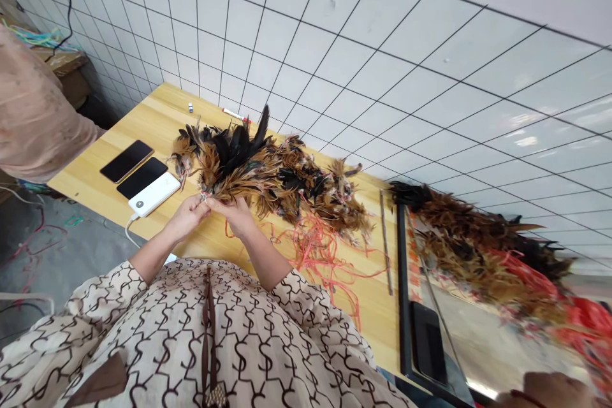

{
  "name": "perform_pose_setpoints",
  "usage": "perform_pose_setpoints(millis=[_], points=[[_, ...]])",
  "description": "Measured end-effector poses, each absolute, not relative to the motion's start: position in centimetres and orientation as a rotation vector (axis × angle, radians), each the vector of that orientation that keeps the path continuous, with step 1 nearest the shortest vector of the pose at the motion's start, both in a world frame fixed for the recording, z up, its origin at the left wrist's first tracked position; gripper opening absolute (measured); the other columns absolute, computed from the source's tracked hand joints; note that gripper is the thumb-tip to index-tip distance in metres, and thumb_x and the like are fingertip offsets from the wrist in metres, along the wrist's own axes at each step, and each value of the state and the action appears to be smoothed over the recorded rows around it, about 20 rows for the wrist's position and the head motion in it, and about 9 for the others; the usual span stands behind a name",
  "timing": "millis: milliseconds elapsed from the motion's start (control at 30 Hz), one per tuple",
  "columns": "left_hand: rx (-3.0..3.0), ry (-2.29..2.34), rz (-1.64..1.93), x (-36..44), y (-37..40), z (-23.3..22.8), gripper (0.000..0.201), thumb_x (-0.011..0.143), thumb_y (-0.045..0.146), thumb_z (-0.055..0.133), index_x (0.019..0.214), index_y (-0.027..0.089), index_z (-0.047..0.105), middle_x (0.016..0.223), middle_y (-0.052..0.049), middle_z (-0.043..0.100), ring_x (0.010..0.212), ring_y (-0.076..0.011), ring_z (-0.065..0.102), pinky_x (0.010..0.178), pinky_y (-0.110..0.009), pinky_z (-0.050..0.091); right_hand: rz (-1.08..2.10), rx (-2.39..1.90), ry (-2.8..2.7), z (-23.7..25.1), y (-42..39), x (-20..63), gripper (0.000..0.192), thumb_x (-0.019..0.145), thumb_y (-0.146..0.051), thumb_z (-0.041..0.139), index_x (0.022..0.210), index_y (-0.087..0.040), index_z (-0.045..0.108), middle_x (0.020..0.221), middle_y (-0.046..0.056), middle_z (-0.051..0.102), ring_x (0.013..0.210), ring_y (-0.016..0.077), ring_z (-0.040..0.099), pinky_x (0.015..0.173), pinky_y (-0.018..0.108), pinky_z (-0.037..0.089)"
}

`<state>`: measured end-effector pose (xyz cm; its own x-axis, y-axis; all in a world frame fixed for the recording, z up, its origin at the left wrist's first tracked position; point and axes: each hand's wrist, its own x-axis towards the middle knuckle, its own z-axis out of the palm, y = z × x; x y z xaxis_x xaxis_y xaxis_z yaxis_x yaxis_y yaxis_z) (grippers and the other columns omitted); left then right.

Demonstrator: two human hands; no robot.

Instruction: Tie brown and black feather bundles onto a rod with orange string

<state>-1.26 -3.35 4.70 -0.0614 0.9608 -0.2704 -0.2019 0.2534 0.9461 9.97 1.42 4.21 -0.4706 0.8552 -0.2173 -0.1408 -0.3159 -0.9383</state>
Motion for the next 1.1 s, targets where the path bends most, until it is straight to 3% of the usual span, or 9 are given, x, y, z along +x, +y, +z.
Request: perform_pose_setpoints(millis=[133, 200, 400, 733, 900, 1100], points=[[0.846, 1.243, 1.164, -1.1, -3.4, 4.7, 0.051, 0.057, 0.063, 0.069, 0.057, 0.019, 0.042, 0.047, 0.007, 0.031, 0.045, -0.0061, 0.024, 0.042, -0.022, 0.014, 1.913, -1.146, -1.222, 4.5, 1.4, 10.1, 0.047, 0.044, -0.047, 0.082, 0.077, -0.018, 0.065, 0.074, 0.003, 0.067, 0.065, 0.0146, 0.057, 0.054, 0.026, 0.046], [0.836, 1.232, 1.179, -1.1, -3.4, 4.8, 0.05, 0.058, 0.06, 0.07, 0.057, 0.019, 0.042, 0.047, 0.008, 0.029, 0.045, -0.006, 0.023, 0.043, -0.022, 0.015, 1.954, -1.165, -1.269, 4.7, 1.5, 10.4, 0.046, 0.044, -0.045, 0.083, 0.076, -0.017, 0.065, 0.069, 0.001, 0.066, 0.062, 0.0129, 0.055, 0.051, 0.024, 0.043], [0.821, 1.312, 1.188, -1.2, -3.6, 4.1, 0.044, 0.065, 0.053, 0.066, 0.055, 0.02, 0.04, 0.048, 0.007, 0.03, 0.047, -0.0072, 0.025, 0.044, -0.021, 0.018, 1.895, -0.992, -1.324, 4.7, 1.7, 11.2, 0.043, 0.046, -0.049, 0.08, 0.073, -0.018, 0.066, 0.072, 0.002, 0.069, 0.074, 0.0172, 0.062, 0.072, 0.032, 0.051], [1.025, 1.605, 1.18, -0.5, -3.4, 3.8, 0.027, 0.075, 0.028, 0.058, 0.054, 0.02, 0.042, 0.052, 0.004, 0.04, 0.052, -0.0116, 0.036, 0.055, -0.024, 0.028, 1.787, -1.019, -1.34, 4.5, 1.3, 11.3, 0.036, 0.057, -0.052, 0.073, 0.067, -0.019, 0.066, 0.074, 0.004, 0.071, 0.076, 0.0189, 0.066, 0.082, 0.036, 0.051], [1.249, 1.918, 0.987, 0.1, -3.3, 3.3, 0.021, 0.075, 0.02, 0.057, 0.06, 0.022, 0.042, 0.051, 0.003, 0.041, 0.051, -0.0154, 0.039, 0.056, -0.027, 0.026, 1.57, -1.247, -1.502, 4.2, 1.2, 11.6, 0.018, 0.07, -0.038, 0.066, 0.063, -0.022, 0.066, 0.075, 0.004, 0.073, 0.083, 0.0214, 0.067, 0.088, 0.037, 0.05], [1.498, 2.129, 0.478, 1.1, -3.0, 3.3, 0.009, 0.085, 0.026, 0.046, 0.083, 0.019, 0.052, 0.07, -0.008, 0.063, 0.067, -0.0238, 0.061, 0.061, -0.03, 0.036, 1.373, -1.384, -1.644, 2.3, 1.2, 12.0, 0.014, 0.078, -0.03, 0.059, 0.07, -0.023, 0.068, 0.082, 0.003, 0.074, 0.09, 0.0209, 0.067, 0.094, 0.038, 0.047]])
